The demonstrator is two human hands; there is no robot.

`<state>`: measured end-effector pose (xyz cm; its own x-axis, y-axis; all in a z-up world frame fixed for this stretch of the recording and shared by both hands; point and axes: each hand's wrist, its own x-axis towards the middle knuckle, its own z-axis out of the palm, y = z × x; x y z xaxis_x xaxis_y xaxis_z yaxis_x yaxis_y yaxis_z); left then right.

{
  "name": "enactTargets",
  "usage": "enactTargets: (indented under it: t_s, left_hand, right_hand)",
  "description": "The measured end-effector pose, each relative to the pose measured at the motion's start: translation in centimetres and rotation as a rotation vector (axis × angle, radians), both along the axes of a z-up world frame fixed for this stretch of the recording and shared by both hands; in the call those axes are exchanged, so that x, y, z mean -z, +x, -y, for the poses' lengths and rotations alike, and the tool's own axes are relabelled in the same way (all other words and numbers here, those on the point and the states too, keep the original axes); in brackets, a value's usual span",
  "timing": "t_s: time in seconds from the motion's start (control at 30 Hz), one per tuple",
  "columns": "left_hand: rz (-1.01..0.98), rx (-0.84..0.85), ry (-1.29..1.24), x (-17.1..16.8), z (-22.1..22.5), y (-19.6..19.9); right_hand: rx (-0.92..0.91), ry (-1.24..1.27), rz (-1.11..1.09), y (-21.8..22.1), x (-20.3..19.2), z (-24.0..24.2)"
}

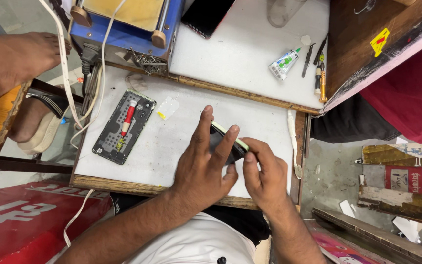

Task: The person disassembles a smartphone by removing the back cover, battery, and internal components using a screwdriver and tweezers. The person then reassembles the phone by placing the battery and other parts back into the chassis.

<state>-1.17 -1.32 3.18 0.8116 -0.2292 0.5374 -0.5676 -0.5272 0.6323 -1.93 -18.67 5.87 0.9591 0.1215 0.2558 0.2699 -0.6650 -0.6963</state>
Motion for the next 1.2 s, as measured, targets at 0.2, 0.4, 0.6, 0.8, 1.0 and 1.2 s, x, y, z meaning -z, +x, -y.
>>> enactTargets:
  t_s: [0.2,0.4,0.6,0.8,1.0,1.2]
  left_hand:
    - [0.053,0.057,0.095,2.1,-0.4,-0.1]
    - [-0.171,0.001,0.088,4.1,-0.6,0.1]
    - [-0.056,-0.022,0.19,5.5,-1.0,0.0]
    - [0.061,-0.057,0.228,5.5,-1.5,0.7]
    - [0.095,-0.064,0.276,5.9,-2.0,1.0]
    - [0.172,-0.093,0.367,6.5,-2.3,1.4]
  right_hand:
    - [-0.097,0.079,-0.079,-0.3,-0.7,0.3]
    - [-0.009,0.328,-0.282,-1.0,-0.3,1.8]
    - [0.001,-0.021,-0.273,-1.1,-1.6,4.2]
    - [-0.078,-0.102,-0.259,-0.7,-1.9,4.2]
    - [-0.093,-0.088,-0.208,-0.7,-1.1,4.0]
    - [-0.062,-0.114,-0.145,-0.7,-0.1,4.1]
